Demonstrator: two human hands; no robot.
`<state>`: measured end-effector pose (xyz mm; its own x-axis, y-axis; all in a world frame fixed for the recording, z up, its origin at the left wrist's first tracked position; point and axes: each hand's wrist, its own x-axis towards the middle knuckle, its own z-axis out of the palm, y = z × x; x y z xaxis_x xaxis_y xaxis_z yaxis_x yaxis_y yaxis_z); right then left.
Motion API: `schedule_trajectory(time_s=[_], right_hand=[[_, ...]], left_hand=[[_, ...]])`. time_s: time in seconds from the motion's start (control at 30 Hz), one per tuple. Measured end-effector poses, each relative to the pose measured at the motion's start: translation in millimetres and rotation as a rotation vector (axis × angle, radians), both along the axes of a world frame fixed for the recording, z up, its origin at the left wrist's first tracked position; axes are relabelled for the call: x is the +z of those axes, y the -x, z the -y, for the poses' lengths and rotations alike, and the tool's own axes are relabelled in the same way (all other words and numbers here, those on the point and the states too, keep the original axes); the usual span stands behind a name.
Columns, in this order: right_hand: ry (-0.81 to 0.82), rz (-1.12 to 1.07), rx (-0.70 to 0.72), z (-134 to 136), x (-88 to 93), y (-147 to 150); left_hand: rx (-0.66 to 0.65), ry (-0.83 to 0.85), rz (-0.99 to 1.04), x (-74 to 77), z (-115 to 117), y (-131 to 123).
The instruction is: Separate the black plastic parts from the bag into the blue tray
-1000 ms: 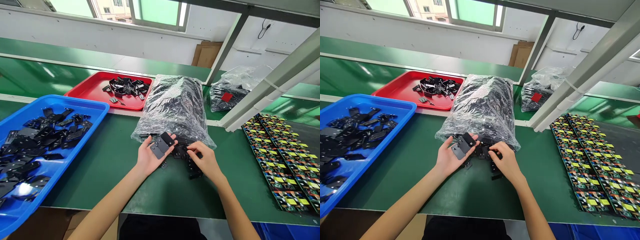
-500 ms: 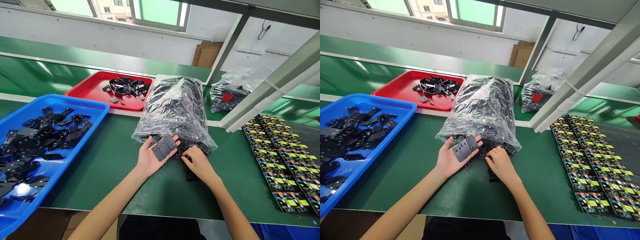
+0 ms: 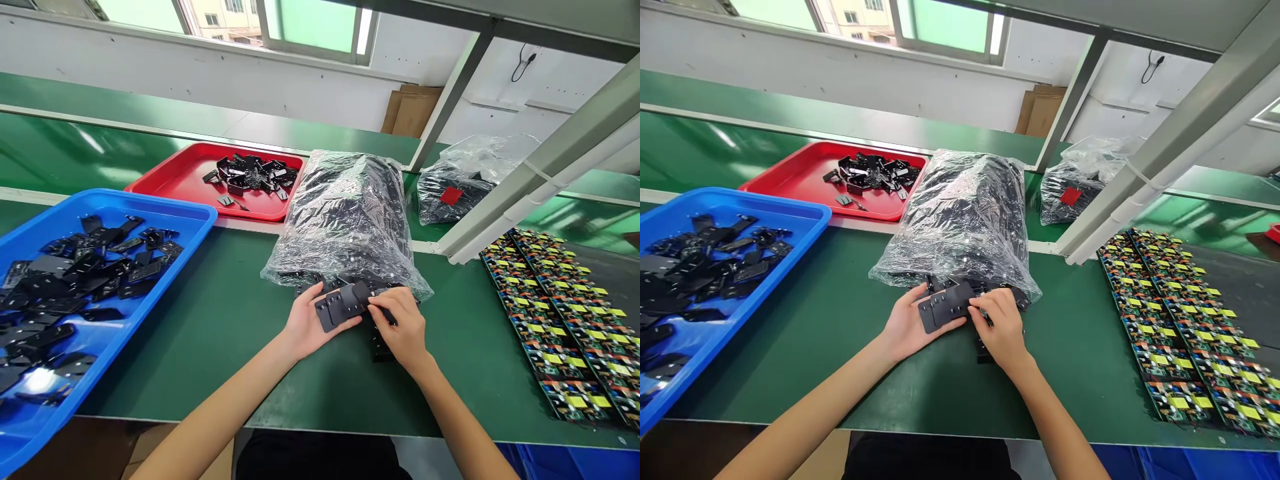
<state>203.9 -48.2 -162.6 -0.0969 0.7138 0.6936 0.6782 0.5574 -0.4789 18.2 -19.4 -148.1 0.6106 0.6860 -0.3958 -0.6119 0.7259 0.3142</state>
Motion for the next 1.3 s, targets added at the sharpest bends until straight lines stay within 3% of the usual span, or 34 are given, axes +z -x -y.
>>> schedule_trajectory(time_s=[0.17, 0.37, 0.7, 0.87, 1.03, 1.2, 1.3], right_hand=[[-0.015, 0.061, 0.037, 1.4, -8.5, 4.9], [-0.059, -0.021, 0.042, 3.5, 0.4, 4.5], [0.115, -0.116, -0.114, -1.2, 8.6, -14.9], [0.309, 0.177, -0.072, -5.9, -0.8, -11.4], [0.377, 0.475, -0.156, -8.1, -14.0, -7.1], [0.327, 0.52, -0.194, -7.0, -16.8, -4.5], [0.3, 0.405, -0.201, -6.2, -11.1, -5.5]], left_hand=[[-0.007, -0.005, 0.034, 2.0, 1.8, -0.9], [-0.003, -0.027, 0.081, 5.4, 1.1, 1.6], [0.086, -0.019, 0.085, 7.2, -2.0, 5.4], [0.158, 0.01, 0.102, 2.8, -3.8, 8.0], [0.182, 0.021, 0.072, 1.9, -2.3, 6.8], [0.146, -0.014, 0.083, 3.6, -2.7, 4.2], [0.119, -0.016, 0.094, 2.2, -3.8, 3.4]])
